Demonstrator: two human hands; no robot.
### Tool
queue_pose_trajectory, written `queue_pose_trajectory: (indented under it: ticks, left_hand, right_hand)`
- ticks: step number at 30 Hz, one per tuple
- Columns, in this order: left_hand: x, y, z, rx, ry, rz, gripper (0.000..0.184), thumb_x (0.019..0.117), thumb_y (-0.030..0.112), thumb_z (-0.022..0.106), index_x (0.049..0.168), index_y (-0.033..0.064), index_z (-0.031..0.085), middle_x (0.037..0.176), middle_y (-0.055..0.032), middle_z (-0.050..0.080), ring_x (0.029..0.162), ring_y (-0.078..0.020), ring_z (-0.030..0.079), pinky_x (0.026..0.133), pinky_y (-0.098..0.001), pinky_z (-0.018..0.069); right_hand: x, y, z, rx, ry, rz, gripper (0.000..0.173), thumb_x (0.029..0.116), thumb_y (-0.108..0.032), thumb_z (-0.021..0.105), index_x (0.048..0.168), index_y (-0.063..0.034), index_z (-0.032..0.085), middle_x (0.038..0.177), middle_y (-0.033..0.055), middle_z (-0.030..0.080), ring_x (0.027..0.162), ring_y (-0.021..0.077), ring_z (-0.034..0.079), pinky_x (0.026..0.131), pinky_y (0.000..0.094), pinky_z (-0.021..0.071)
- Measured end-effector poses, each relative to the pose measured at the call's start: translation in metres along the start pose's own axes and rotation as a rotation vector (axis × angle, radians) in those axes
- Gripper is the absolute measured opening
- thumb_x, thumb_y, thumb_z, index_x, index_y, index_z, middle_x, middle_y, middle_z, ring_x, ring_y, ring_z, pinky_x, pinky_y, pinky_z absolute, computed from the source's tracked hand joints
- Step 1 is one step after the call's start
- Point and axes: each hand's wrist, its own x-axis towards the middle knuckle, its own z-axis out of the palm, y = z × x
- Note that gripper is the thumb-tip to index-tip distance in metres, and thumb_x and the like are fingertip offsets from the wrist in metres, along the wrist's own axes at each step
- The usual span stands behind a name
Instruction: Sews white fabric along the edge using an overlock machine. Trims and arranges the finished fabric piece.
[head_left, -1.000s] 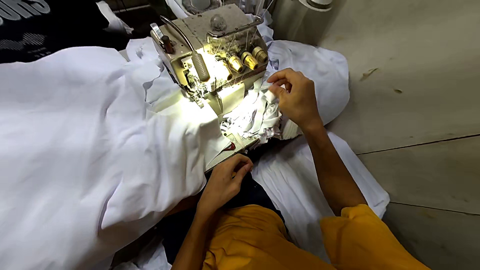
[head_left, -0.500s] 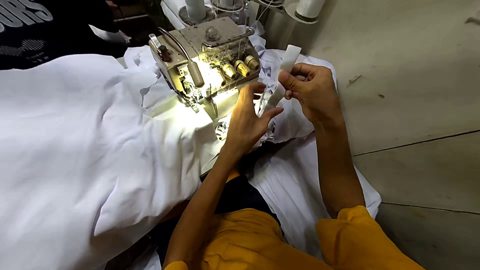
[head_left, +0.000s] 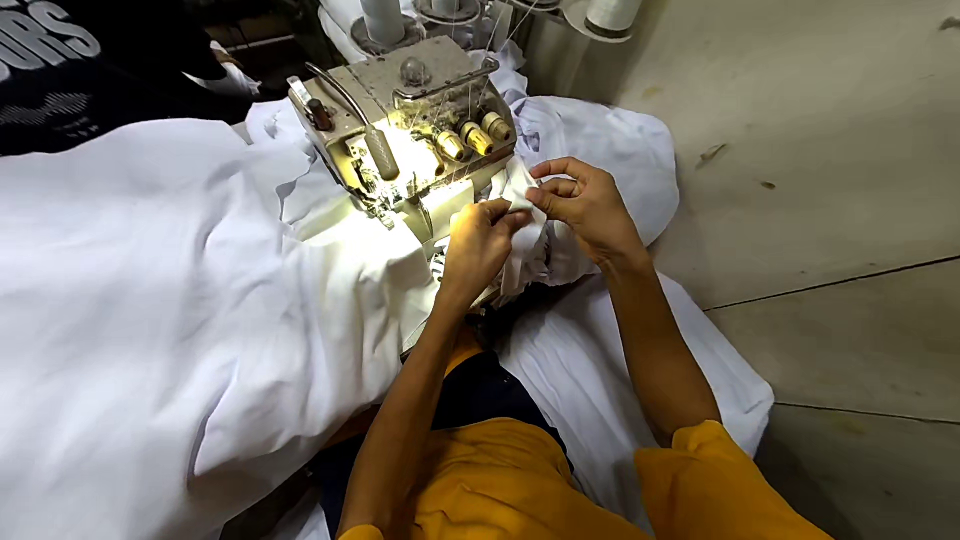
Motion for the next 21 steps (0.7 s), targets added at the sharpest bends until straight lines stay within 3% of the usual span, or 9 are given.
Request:
queue_pose_trajectory:
  ticks: [3, 6, 8, 11, 15, 17, 18, 20, 21]
  left_hand:
    - [-0.002, -0.008, 0.0, -0.052, -0.058, -0.051, 0.016, 0.1052, 0.018, 0.058, 0.115, 0.0054, 0.055, 0.075, -0.0079, 0.068, 0.057, -0.0155, 0.062, 0.054, -0.0296, 0.0523]
    - [-0.007, -0.019, 0.003, -0.098, -0.014, -0.06, 0.015, 0.1024, 0.018, 0.064, 0.105, 0.0054, 0.055, 0.068, -0.0086, 0.063, 0.05, -0.0167, 0.058, 0.048, -0.0296, 0.0488]
    - [-0.004, -0.021, 0.003, -0.064, 0.034, -0.036, 0.01, 0.0967, 0.013, 0.07, 0.094, 0.0061, 0.064, 0.074, -0.0064, 0.066, 0.057, -0.0148, 0.061, 0.053, -0.0298, 0.0525]
    - [-0.005, -0.023, 0.002, 0.01, 0.102, 0.034, 0.009, 0.0917, 0.013, 0.076, 0.087, 0.0067, 0.071, 0.077, -0.0047, 0.067, 0.062, -0.0133, 0.059, 0.057, -0.0304, 0.0474]
    - [-0.002, -0.017, 0.0, 0.048, 0.102, -0.021, 0.016, 0.0966, 0.016, 0.071, 0.083, 0.0077, 0.071, 0.07, -0.0033, 0.067, 0.054, -0.012, 0.057, 0.051, -0.0299, 0.0455]
    - [-0.005, -0.015, -0.001, 0.024, 0.08, -0.035, 0.013, 0.0987, 0.016, 0.068, 0.09, 0.0083, 0.072, 0.073, -0.0037, 0.068, 0.057, -0.0131, 0.06, 0.054, -0.0312, 0.0478]
    - [-0.008, -0.014, -0.002, -0.004, 0.06, -0.036, 0.007, 0.0986, 0.014, 0.067, 0.101, 0.0087, 0.071, 0.076, -0.0046, 0.069, 0.059, -0.0145, 0.062, 0.054, -0.0313, 0.0498]
    - [-0.01, -0.011, -0.003, -0.06, 0.048, -0.032, 0.021, 0.0974, 0.01, 0.069, 0.117, 0.0099, 0.063, 0.077, -0.006, 0.07, 0.058, -0.0152, 0.063, 0.051, -0.0281, 0.0511]
    - [-0.009, -0.01, -0.004, -0.079, 0.056, -0.022, 0.02, 0.0969, 0.009, 0.069, 0.116, 0.0089, 0.063, 0.08, -0.0059, 0.071, 0.061, -0.0142, 0.065, 0.054, -0.0275, 0.0534]
  right_hand:
    - [-0.017, 0.004, 0.003, 0.01, -0.012, -0.007, 0.03, 0.0986, -0.013, 0.069, 0.127, -0.0088, 0.059, 0.094, 0.0009, 0.072, 0.079, 0.0068, 0.07, 0.079, 0.0256, 0.06]
    - [-0.027, 0.012, 0.008, 0.011, -0.019, -0.023, 0.037, 0.0966, -0.012, 0.071, 0.13, -0.0112, 0.056, 0.1, 0.0015, 0.071, 0.081, 0.007, 0.068, 0.076, 0.0241, 0.0584]
    - [-0.028, 0.018, 0.013, 0.009, 0.004, -0.059, 0.045, 0.0883, -0.002, 0.077, 0.128, -0.0091, 0.057, 0.102, 0.0046, 0.071, 0.086, 0.0102, 0.071, 0.077, 0.0254, 0.061]
    - [-0.031, 0.023, 0.017, -0.021, 0.033, -0.112, 0.05, 0.0847, 0.002, 0.079, 0.128, -0.0086, 0.057, 0.105, 0.0051, 0.07, 0.091, 0.0105, 0.07, 0.078, 0.0246, 0.0602]
    - [-0.039, 0.027, 0.02, -0.049, 0.053, -0.173, 0.051, 0.0846, 0.003, 0.078, 0.128, -0.0103, 0.055, 0.108, 0.0061, 0.068, 0.094, 0.0143, 0.07, 0.077, 0.0274, 0.0604]
    - [-0.038, 0.029, 0.021, -0.096, 0.09, -0.21, 0.049, 0.0858, 0.001, 0.078, 0.128, -0.0094, 0.055, 0.109, 0.0073, 0.068, 0.095, 0.0161, 0.069, 0.078, 0.029, 0.0604]
    - [-0.035, 0.031, 0.021, -0.113, 0.118, -0.221, 0.048, 0.0868, 0.001, 0.077, 0.129, -0.0088, 0.055, 0.11, 0.0073, 0.068, 0.095, 0.0153, 0.07, 0.079, 0.0289, 0.0608]
    - [-0.031, 0.03, 0.019, -0.132, 0.147, -0.226, 0.047, 0.088, 0.001, 0.075, 0.129, -0.0093, 0.055, 0.108, 0.0056, 0.069, 0.092, 0.0122, 0.069, 0.077, 0.0268, 0.0602]
    - [-0.028, 0.028, 0.018, -0.128, 0.141, -0.221, 0.047, 0.0882, 0.001, 0.075, 0.129, -0.0098, 0.055, 0.107, 0.0042, 0.069, 0.091, 0.0104, 0.069, 0.077, 0.0256, 0.0602]
